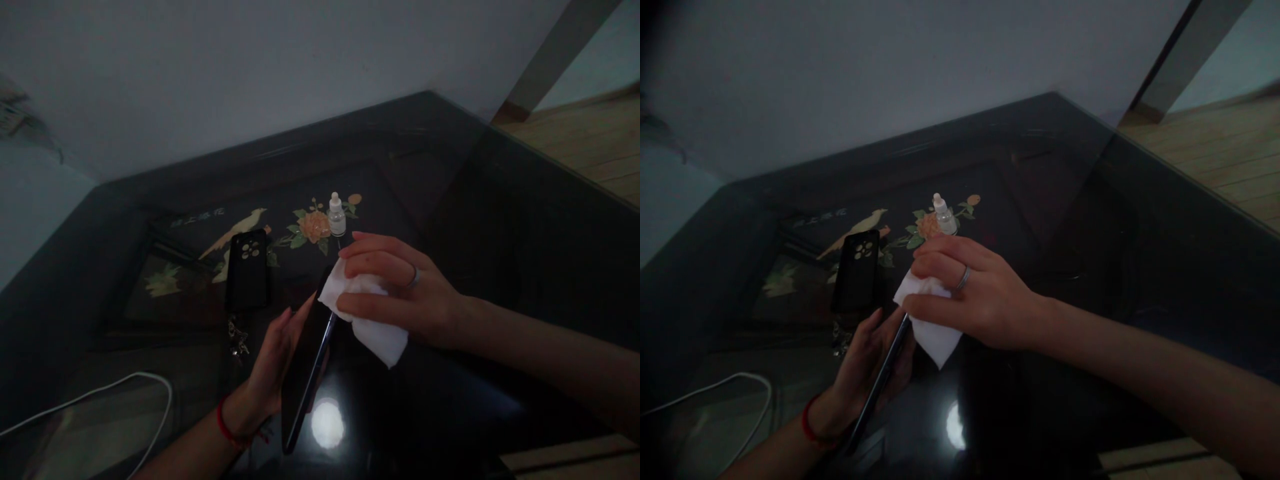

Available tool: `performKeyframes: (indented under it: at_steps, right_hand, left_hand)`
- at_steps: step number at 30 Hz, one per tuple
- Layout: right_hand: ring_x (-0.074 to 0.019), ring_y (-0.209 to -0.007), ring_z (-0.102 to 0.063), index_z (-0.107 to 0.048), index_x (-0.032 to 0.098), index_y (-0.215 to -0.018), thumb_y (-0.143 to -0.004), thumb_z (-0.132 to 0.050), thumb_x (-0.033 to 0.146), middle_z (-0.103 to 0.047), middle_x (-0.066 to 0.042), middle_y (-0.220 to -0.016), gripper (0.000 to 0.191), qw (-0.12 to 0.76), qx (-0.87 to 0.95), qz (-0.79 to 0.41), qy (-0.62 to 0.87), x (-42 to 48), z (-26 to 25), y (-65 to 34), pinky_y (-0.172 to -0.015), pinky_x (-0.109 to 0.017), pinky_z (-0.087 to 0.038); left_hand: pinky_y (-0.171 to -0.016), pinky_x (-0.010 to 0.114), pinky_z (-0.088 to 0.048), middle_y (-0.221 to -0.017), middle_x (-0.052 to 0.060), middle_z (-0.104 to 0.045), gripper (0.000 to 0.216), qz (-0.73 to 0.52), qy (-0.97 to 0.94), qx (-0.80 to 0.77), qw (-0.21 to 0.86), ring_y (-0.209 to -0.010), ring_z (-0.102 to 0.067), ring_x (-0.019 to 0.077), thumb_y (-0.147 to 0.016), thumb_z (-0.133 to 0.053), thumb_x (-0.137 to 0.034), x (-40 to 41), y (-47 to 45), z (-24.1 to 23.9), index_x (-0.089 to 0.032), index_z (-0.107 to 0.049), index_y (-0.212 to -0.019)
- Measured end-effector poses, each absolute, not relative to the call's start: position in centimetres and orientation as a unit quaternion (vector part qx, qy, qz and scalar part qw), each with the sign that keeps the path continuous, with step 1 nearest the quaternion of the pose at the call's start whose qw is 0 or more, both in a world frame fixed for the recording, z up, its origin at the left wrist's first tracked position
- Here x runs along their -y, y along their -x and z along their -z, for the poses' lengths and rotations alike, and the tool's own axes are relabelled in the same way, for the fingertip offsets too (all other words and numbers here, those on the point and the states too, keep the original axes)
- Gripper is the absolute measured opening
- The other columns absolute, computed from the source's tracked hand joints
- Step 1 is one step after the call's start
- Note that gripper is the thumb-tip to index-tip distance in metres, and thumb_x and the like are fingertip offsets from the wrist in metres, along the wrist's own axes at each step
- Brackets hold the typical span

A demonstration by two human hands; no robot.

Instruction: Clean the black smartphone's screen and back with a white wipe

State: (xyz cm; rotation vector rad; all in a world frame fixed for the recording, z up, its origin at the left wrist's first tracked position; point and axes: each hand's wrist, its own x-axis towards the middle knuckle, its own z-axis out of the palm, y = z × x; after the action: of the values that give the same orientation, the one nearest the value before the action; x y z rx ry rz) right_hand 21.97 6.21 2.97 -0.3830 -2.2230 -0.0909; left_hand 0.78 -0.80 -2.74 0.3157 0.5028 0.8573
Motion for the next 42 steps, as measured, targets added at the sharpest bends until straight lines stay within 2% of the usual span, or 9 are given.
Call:
performKeyframes:
  at_steps: [6,10,14,18,21,30,42]
  right_hand:
    - [-0.0236,-0.106,-0.06,-0.065,0.018,-0.091,-0.087,-0.057,0.015,-0.064,-0.006,-0.098,0.009,0.433,0.891,0.026,0.136,-6.2,-3.0,-22.0,-0.096,-0.043,-0.05]
    - [-0.0227,-0.107,-0.059,-0.066,0.021,-0.093,-0.088,-0.056,0.017,-0.065,-0.005,-0.1,0.011,0.439,0.883,0.029,0.164,-6.1,-2.9,-22.0,-0.093,-0.041,-0.052]
    - [-0.0206,-0.105,-0.06,-0.065,0.021,-0.089,-0.091,-0.052,0.017,-0.064,-0.003,-0.096,0.014,0.43,0.889,0.068,0.14,-5.9,-3.0,-21.9,-0.096,-0.037,-0.051]
    - [-0.0217,-0.101,-0.059,-0.065,0.023,-0.091,-0.09,-0.054,0.02,-0.06,-0.005,-0.097,0.012,0.471,0.844,0.025,0.257,-6.5,-3.5,-22.5,-0.086,-0.038,-0.053]
    - [-0.0211,-0.097,-0.059,-0.065,0.024,-0.091,-0.091,-0.052,0.022,-0.058,-0.004,-0.096,0.014,0.501,0.807,-0.022,0.31,-6.9,-3.9,-23.0,-0.082,-0.038,-0.051]
    - [-0.0218,-0.101,-0.059,-0.065,0.019,-0.094,-0.09,-0.054,0.017,-0.059,-0.006,-0.098,0.013,0.481,0.848,-0.013,0.224,-5.9,-3.2,-22.6,-0.085,-0.04,-0.052]
    - [-0.0219,-0.106,-0.059,-0.066,0.023,-0.096,-0.09,-0.054,0.018,-0.064,-0.005,-0.102,0.014,0.447,0.867,-0.016,0.218,-5.7,-3.2,-22.4,-0.088,-0.039,-0.054]
  left_hand:
    - [-0.051,0.018,-0.053,-0.076,0.003,-0.068,0.042,-0.414,-0.157,-0.213,0.871,-0.055,-0.065,0.011,-0.096,-0.029,-0.042,0.6,-0.6,3.0,-0.024,-0.055,-0.124]
    - [-0.044,0.019,-0.052,-0.078,0.005,-0.069,0.046,-0.4,-0.162,-0.185,0.883,-0.057,-0.067,0.0139,-0.097,-0.023,-0.043,0.6,-0.5,3.2,-0.027,-0.048,-0.133]
    - [-0.047,0.018,-0.053,-0.074,0.006,-0.07,0.048,-0.401,-0.181,-0.183,0.879,-0.056,-0.068,0.0137,-0.097,-0.022,-0.044,0.7,-0.4,3.3,-0.026,-0.042,-0.136]
    - [-0.039,0.017,-0.048,-0.082,0.006,-0.07,0.05,-0.386,-0.198,-0.152,0.888,-0.049,-0.066,0.0137,-0.097,-0.014,-0.045,0.7,-0.2,3.3,-0.03,-0.039,-0.138]
    - [-0.043,0.018,-0.051,-0.085,0.009,-0.071,0.054,-0.383,-0.194,-0.133,0.893,-0.055,-0.069,0.015,-0.096,-0.007,-0.045,0.7,0.0,3.2,-0.03,-0.039,-0.138]
    - [-0.044,0.018,-0.052,-0.087,0.01,-0.07,0.051,-0.376,-0.189,-0.102,0.901,-0.056,-0.069,0.0158,-0.097,-0.011,-0.041,0.7,-0.4,2.8,-0.029,-0.04,-0.137]
    - [-0.047,0.019,-0.054,-0.085,0.01,-0.071,0.056,-0.387,-0.19,-0.108,0.896,-0.059,-0.07,0.0149,-0.097,-0.007,-0.043,0.6,-0.6,2.7,-0.027,-0.045,-0.135]
